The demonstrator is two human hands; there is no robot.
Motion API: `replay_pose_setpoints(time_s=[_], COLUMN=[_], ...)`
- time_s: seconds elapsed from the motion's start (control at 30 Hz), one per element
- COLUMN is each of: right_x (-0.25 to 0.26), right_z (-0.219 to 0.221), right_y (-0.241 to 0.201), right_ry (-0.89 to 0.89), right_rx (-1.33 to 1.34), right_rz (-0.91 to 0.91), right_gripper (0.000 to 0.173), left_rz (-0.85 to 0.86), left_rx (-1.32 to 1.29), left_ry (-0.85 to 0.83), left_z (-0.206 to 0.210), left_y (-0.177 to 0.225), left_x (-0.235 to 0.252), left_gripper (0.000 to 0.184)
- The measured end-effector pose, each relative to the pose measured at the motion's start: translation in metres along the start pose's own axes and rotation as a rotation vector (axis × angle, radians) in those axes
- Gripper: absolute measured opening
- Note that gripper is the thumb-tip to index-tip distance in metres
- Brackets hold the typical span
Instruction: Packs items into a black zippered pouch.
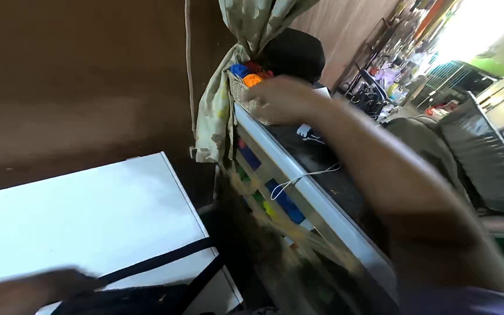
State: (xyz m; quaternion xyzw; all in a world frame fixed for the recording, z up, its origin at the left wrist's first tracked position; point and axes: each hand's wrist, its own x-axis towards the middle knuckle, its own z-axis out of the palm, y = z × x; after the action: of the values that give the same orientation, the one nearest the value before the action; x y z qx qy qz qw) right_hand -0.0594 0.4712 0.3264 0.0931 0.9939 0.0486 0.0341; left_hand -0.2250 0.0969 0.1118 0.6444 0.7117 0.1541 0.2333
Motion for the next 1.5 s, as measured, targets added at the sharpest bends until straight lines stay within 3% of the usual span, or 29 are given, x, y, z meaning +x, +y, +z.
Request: replay_pose_setpoints(time_s=[0.13,0.2,0.27,0.4,0.53,0.6,0.63,0.7,0.73,0.8,0.83,0.93,1.1,1.17,1.27,1.4,1.5], right_x=[-0.049,-0.079,-0.105,-0.136,-0.133,-0.138,-0.147,-0.163,-0.162,-0.136,-0.126,-0.109,-0.078,-0.076,-0.077,-0.078,-0.082], right_z=[-0.041,-0.037,-0.022,0.003,-0.006,-0.005,0.0,0.007,0.005,-0.019,-0.027,-0.021,-0.002,0.009,0.018,0.012,0.007], right_y=[0.124,0.15,0.151,0.157,0.162,0.158,0.164,0.174,0.175,0.16,0.161,0.194,0.234,0.241,0.247,0.254,0.261], right_ry=[-0.16,-0.289,-0.414,-0.542,-0.667,-0.627,-0.547,-0.411,-0.417,-0.525,-0.483,-0.095,-0.254,-0.288,-0.267,-0.192,-0.097], right_rx=[-0.342,-0.335,-0.32,-0.291,-0.29,-0.258,-0.258,-0.253,-0.244,-0.112,-0.115,-0.361,-0.473,-0.444,-0.458,-0.488,-0.494], right_rz=[0.43,0.542,0.646,0.659,0.622,0.606,0.557,0.436,0.443,0.623,0.651,0.446,0.572,0.627,0.62,0.648,0.732], right_gripper=[0.033,0.036,0.033,0.024,0.028,0.026,0.025,0.029,0.031,0.019,0.016,0.012,0.066,0.07,0.065,0.035,0.03], left_rz=[0.276,0.411,0.437,0.399,0.56,0.624,0.63,0.562,0.506,0.413,0.376,0.338,0.298,0.277,0.239,0.224,0.191], left_rx=[0.176,0.357,0.475,0.43,0.405,0.462,0.469,0.46,0.45,0.382,0.358,0.295,0.258,0.231,0.203,0.17,0.142], left_ry=[0.24,0.389,0.412,0.456,0.572,0.559,0.543,0.499,0.466,0.42,0.417,0.453,0.5,0.533,0.556,0.571,0.568], left_z=[-0.035,-0.046,-0.063,-0.097,-0.102,-0.1,-0.1,-0.108,-0.114,-0.126,-0.131,-0.143,-0.151,-0.152,-0.156,-0.157,-0.157], left_y=[0.036,0.06,0.082,0.131,0.17,0.179,0.18,0.179,0.18,0.182,0.182,0.18,0.169,0.162,0.158,0.156,0.157], left_x=[0.122,0.184,0.243,0.357,0.463,0.505,0.521,0.538,0.539,0.535,0.534,0.533,0.533,0.534,0.533,0.538,0.539], left_gripper=[0.052,0.046,0.043,0.055,0.072,0.073,0.063,0.036,0.033,0.031,0.032,0.034,0.032,0.032,0.035,0.04,0.043])
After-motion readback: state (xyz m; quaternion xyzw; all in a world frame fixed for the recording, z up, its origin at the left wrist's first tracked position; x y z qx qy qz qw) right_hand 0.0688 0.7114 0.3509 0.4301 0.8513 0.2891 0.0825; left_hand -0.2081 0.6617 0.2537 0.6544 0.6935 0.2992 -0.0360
